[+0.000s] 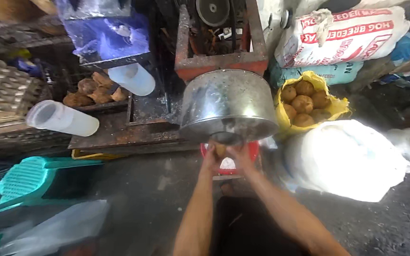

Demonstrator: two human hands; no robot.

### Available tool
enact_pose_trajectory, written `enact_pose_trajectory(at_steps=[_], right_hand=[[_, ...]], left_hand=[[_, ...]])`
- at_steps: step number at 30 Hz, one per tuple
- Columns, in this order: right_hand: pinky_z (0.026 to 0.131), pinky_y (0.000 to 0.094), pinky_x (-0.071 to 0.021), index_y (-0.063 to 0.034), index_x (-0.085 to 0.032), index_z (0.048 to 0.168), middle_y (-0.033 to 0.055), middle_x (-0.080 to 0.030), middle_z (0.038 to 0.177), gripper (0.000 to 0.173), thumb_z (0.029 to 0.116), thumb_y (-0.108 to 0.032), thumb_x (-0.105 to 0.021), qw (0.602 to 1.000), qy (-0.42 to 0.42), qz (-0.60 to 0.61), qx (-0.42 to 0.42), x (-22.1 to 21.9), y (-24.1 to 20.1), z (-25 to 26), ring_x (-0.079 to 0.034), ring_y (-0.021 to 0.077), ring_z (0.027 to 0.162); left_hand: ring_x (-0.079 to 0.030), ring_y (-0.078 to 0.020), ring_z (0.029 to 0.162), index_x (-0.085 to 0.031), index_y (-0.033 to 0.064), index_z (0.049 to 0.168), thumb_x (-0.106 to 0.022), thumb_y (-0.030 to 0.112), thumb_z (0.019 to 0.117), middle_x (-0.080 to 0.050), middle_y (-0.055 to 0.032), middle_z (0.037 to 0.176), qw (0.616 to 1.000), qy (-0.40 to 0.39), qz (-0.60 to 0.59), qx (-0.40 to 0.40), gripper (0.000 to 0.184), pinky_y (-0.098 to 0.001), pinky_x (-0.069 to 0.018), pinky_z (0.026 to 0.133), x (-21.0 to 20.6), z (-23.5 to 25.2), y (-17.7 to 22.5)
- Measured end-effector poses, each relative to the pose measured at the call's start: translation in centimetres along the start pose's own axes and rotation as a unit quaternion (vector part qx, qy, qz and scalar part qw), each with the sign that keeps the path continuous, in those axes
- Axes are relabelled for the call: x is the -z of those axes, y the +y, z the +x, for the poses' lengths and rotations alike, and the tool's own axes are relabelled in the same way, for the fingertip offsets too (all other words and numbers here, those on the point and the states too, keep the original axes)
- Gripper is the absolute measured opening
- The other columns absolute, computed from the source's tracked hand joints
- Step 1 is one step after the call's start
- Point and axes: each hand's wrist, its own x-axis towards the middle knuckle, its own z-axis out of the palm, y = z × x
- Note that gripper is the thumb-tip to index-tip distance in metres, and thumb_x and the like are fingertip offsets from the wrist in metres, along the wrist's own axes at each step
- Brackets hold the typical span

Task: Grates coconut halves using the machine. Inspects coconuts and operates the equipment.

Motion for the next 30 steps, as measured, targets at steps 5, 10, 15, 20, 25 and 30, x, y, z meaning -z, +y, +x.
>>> enact_pose_trajectory(at_steps=[5,10,15,20,25,30], right_hand=[[0.090,0.0493,-0.0556,-0.0167,-0.044,0.144,0.0139,-0.059,0.128,0.046,0.1060,-0.042,-0.051,0.938,0.082,0.287,-0.179,-3.4,-6.2,6.2,-0.063,0.0288,0.111],[0.085,0.0434,-0.0530,-0.0157,-0.056,0.117,0.0040,-0.060,0.099,0.060,0.1014,-0.069,-0.031,0.872,0.125,0.422,-0.214,-5.4,-7.4,7.0,-0.061,0.0175,0.091],[0.073,0.0398,-0.0545,-0.0181,-0.059,0.104,0.0013,-0.061,0.083,0.057,0.1002,-0.069,-0.035,0.864,0.105,0.453,-0.193,-4.4,-6.3,7.6,-0.062,0.0154,0.077],[0.082,0.0442,-0.0542,-0.0178,-0.057,0.115,0.0050,-0.062,0.097,0.062,0.0974,-0.074,-0.037,0.859,0.118,0.455,-0.201,-4.0,-5.1,7.7,-0.063,0.0198,0.090],[0.087,0.0431,-0.0542,-0.0170,-0.053,0.131,0.0083,-0.063,0.112,0.074,0.0967,-0.078,-0.030,0.893,0.118,0.387,-0.197,-4.1,-3.2,8.1,-0.063,0.0215,0.100],[0.098,0.0490,-0.0546,-0.0207,-0.015,0.162,0.0185,-0.047,0.149,0.072,0.1059,-0.050,-0.049,0.948,0.105,0.267,-0.140,-3.6,-0.4,6.5,-0.058,0.0318,0.125]], left_hand=[[-0.058,-0.0309,0.125,-0.054,-0.0031,0.139,-0.052,0.020,0.1067,-0.060,-0.0219,0.135,0.929,0.126,0.339,-0.070,0.039,-0.0499,-0.0483,0.105,-9.2,4.5,5.7],[-0.044,-0.0382,0.143,-0.050,-0.0063,0.143,-0.054,0.025,0.1070,-0.049,-0.0281,0.149,0.751,0.063,0.657,-0.026,0.048,-0.0499,-0.0324,0.120,-13.7,2.2,9.4],[-0.037,-0.0364,0.149,-0.047,-0.0028,0.148,-0.052,0.030,0.1074,-0.043,-0.0251,0.156,0.721,0.084,0.688,0.026,0.052,-0.0491,-0.0289,0.122,-15.8,2.1,8.5],[-0.045,-0.0453,0.140,-0.055,-0.0031,0.141,-0.066,0.040,0.0984,-0.052,-0.0291,0.146,0.679,0.075,0.730,-0.021,0.061,-0.0624,-0.0337,0.114,-14.4,4.3,6.7],[-0.045,-0.0438,0.140,-0.058,-0.0053,0.138,-0.060,0.033,0.1028,-0.054,-0.0290,0.144,0.723,0.050,0.683,-0.088,0.052,-0.0599,-0.0303,0.119,-11.1,5.5,5.5],[-0.059,-0.0316,0.125,-0.050,0.0017,0.144,-0.056,0.031,0.1056,-0.060,-0.0221,0.136,0.929,0.103,0.342,-0.093,0.049,-0.0522,-0.0493,0.104,-5.5,8.1,2.9]])
